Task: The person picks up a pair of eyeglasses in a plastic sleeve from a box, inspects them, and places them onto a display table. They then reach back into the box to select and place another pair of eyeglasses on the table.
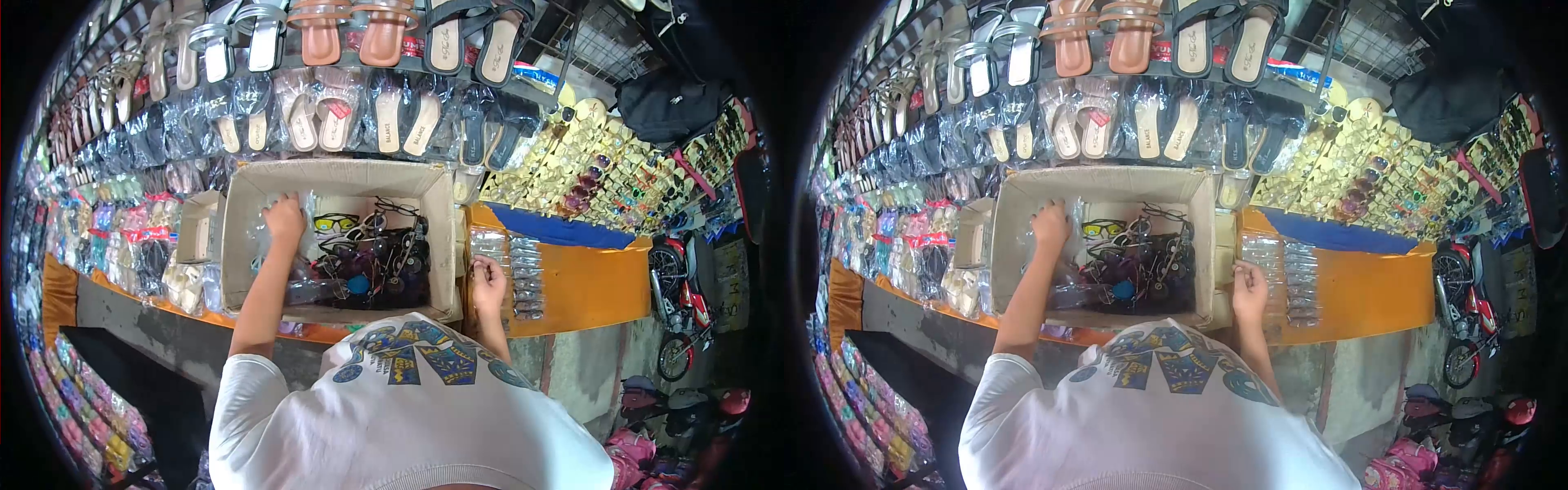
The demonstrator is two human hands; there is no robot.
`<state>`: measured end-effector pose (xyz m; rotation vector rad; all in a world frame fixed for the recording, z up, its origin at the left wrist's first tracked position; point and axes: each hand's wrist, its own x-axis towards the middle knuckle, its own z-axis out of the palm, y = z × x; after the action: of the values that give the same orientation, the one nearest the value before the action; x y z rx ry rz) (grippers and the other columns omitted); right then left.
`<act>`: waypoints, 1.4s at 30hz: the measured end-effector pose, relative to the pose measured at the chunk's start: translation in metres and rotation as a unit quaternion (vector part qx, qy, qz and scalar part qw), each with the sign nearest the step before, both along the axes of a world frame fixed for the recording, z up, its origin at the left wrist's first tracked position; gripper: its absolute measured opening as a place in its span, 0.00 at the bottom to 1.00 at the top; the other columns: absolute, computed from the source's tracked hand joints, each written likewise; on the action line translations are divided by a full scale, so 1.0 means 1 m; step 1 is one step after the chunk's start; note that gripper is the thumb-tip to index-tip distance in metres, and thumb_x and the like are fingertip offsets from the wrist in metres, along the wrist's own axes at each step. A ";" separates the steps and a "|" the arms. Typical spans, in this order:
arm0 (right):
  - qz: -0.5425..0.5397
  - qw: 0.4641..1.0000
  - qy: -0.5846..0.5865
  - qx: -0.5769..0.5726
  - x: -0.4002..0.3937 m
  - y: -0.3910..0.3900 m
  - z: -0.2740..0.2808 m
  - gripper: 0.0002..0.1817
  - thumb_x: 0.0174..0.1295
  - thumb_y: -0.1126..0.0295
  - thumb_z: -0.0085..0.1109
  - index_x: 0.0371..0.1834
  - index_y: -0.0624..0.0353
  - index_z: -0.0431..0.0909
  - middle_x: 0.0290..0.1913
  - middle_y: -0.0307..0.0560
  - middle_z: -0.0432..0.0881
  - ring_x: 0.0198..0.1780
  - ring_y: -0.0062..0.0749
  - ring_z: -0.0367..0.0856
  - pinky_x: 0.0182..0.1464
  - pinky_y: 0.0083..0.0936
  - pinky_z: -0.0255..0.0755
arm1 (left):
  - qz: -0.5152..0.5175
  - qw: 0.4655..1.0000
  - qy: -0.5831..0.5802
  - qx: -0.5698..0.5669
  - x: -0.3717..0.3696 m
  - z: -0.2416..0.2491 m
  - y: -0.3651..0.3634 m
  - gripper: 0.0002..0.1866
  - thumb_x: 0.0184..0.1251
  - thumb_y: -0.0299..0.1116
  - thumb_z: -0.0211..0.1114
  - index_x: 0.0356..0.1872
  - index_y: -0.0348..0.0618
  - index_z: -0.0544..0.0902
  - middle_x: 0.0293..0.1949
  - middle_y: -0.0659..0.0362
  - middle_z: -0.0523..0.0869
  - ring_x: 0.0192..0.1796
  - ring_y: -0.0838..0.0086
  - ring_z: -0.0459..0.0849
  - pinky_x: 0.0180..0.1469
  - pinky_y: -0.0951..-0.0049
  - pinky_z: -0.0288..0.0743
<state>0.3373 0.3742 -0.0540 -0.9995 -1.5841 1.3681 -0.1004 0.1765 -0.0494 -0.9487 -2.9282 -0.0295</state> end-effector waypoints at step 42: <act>0.300 0.952 0.067 -0.002 -0.109 -0.039 0.132 0.09 0.72 0.81 0.65 0.53 0.65 0.80 0.42 0.37 0.86 0.45 0.16 0.82 0.48 0.17 0.77 | -0.108 0.785 -0.279 0.542 0.182 0.148 -0.052 0.25 0.64 0.25 0.77 0.62 0.40 0.82 0.53 0.58 0.85 0.49 0.73 0.85 0.52 0.71 0.78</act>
<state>0.2281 0.3353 0.0783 -0.4135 -1.8615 1.7936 0.0819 0.1249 0.0991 -1.0711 -2.3669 -2.0196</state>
